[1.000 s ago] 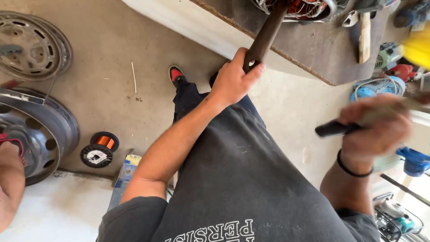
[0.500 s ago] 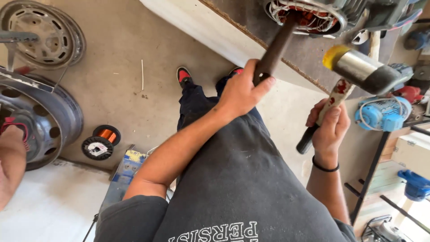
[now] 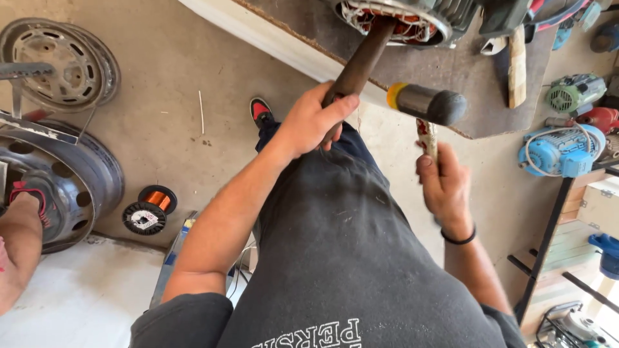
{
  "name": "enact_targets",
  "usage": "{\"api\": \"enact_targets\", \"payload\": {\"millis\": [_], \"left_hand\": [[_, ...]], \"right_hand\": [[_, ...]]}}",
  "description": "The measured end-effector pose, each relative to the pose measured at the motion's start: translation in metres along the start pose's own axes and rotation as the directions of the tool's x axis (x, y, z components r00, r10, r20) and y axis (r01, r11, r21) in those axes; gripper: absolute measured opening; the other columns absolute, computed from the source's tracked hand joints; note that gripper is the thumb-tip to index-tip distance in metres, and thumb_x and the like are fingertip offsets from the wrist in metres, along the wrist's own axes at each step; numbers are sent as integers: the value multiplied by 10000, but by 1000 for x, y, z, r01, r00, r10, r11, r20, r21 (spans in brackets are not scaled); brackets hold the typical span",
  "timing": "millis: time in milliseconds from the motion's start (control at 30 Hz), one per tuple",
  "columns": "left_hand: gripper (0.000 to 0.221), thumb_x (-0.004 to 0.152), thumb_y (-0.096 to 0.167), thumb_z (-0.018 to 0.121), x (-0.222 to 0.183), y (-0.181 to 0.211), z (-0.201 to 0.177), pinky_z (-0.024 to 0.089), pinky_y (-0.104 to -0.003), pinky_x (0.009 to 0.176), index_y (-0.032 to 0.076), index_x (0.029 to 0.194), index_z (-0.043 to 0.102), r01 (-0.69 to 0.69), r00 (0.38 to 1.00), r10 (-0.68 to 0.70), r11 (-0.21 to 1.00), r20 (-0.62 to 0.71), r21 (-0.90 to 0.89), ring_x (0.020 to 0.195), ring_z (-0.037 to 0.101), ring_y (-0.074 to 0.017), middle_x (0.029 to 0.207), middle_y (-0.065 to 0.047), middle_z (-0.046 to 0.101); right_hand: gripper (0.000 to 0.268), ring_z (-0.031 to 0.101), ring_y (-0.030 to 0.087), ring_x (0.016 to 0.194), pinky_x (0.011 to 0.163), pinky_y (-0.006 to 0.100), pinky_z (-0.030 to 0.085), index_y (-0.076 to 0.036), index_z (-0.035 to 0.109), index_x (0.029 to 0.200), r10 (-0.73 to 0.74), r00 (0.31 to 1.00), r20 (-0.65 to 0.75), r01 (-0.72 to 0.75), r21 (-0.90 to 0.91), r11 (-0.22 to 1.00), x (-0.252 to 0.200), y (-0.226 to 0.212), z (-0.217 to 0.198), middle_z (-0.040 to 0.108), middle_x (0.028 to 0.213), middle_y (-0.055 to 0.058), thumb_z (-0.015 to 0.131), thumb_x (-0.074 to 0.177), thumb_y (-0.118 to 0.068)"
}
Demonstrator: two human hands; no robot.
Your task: Shaping and seating copper windings inside an electric motor stator using a hammer and a metal rod.
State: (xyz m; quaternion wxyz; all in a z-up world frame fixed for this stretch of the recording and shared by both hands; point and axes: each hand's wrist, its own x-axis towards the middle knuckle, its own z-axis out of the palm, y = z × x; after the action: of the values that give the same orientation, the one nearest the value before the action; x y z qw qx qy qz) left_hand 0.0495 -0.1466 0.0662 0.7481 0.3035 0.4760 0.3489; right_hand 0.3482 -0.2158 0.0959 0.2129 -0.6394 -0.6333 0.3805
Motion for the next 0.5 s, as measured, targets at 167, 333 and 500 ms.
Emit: {"api": "enact_targets", "payload": {"millis": [167, 333, 500], "left_hand": [[407, 894, 551, 606, -3, 23, 2, 576, -300, 560, 148, 955, 588, 76, 997, -75, 921, -17, 381, 437, 669, -175, 515, -28, 635], [418, 919, 546, 495, -7, 33, 4, 508, -307, 544, 162, 1075, 552, 120, 991, -134, 876, -3, 468, 459, 609, -139, 654, -6, 667], [603, 917, 565, 485, 7, -8, 15, 605, -238, 445, 63, 1250, 524, -12, 999, -1, 921, 33, 388, 499, 658, -125, 765, -45, 672]], "right_hand": [[471, 683, 373, 757, 767, 498, 531, -81, 500, 1498, -126, 992, 29, 128, -360, 924, 11, -25, -27, 688, 800, 90, 627, 1092, -283], [244, 623, 322, 695, 704, 480, 464, -70, 637, 1308, -293, 956, 22, 236, -651, 721, 1, -6, -88, 693, 834, 75, 720, 1090, -139], [508, 425, 349, 585, 620, 445, 407, 207, 392, 1250, -539, 787, -300, 526, -132, 840, 11, -47, -60, 418, 732, 291, 290, 1224, -291]]}}
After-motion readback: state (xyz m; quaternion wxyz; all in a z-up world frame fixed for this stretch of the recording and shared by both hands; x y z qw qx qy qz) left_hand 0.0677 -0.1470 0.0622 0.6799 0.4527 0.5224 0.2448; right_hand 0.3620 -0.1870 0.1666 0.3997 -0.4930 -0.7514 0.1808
